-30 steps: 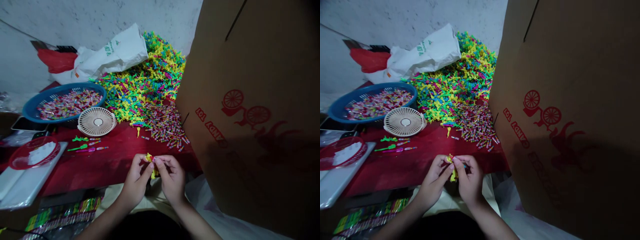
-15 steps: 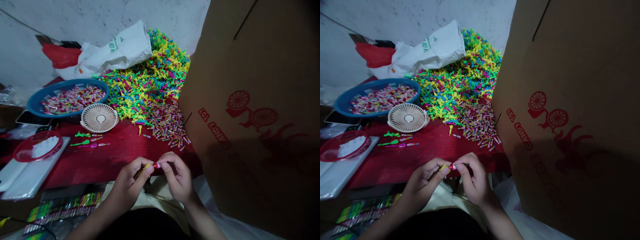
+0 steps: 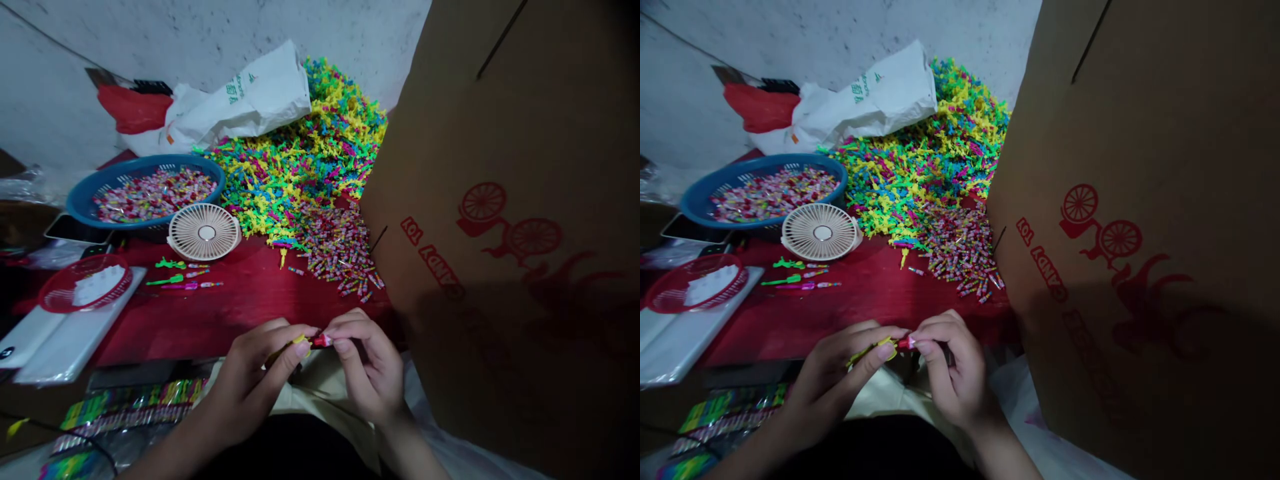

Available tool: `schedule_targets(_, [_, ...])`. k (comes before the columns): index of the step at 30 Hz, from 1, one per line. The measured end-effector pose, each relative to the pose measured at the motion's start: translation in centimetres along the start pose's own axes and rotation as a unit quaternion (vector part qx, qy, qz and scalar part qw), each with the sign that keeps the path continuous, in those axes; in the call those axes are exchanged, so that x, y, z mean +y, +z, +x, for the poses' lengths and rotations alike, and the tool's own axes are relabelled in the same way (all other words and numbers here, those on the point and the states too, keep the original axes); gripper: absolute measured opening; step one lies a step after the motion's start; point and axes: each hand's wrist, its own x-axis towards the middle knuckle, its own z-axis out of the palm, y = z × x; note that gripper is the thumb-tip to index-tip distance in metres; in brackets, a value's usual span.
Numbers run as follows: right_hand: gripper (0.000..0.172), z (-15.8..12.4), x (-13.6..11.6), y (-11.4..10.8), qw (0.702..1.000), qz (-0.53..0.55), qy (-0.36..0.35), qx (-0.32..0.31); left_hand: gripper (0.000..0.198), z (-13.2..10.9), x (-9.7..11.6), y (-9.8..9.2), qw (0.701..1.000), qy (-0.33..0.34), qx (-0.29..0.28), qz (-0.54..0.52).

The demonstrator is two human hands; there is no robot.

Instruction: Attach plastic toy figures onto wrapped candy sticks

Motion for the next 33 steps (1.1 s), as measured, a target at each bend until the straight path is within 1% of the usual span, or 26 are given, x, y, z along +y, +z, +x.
schedule_targets(3, [0.026,-0.1,-0.1,-0.2,1.0,0.001,-0.002,-0.02,0.029,0.2,0.2,0.2,0.999,0.031,-0.008,0.014])
schedule_targets(5, [0.027,-0.1,-0.2,-0.3,1.0,-0.001,-0.005,-0.014,0.028,0.3,0.2,0.3,0.999,0.045,-0.008,0.025])
schedule_targets(8, [0.028,-0.1,-0.4,-0.5,1.0,-0.01,-0.007,-0.01,0.026,0.3,0.2,0.4,0.998,0.056,-0.003,0.041])
schedule_targets(15, [0.03,0.1,-0.7,-0.6,0.998,-0.055,-0.024,-0.028,0.028,0.4,0.1,0.0,0.994,0.077,-0.017,0.071])
schedule_targets(19, [0.03,0.3,-0.6,-0.5,0.995,-0.087,-0.046,-0.03,0.024,0.6,0.2,0.2,0.994,0.056,-0.025,0.085])
schedule_targets(23, [0.028,0.5,-0.5,-0.6,0.99,-0.108,-0.067,-0.053,0.022,0.7,0.2,0.6,0.994,0.047,-0.029,0.091])
schedule_targets(27, [0.025,0.4,-0.3,-0.6,0.987,-0.135,-0.059,-0.067,0.023,0.7,-0.3,0.7,0.995,0.04,-0.027,0.09])
schedule_targets(33, [0.022,-0.1,0.2,0.2,0.985,-0.157,-0.039,-0.058,0.028,0.7,-1.3,1.0,0.994,-0.004,-0.048,0.094])
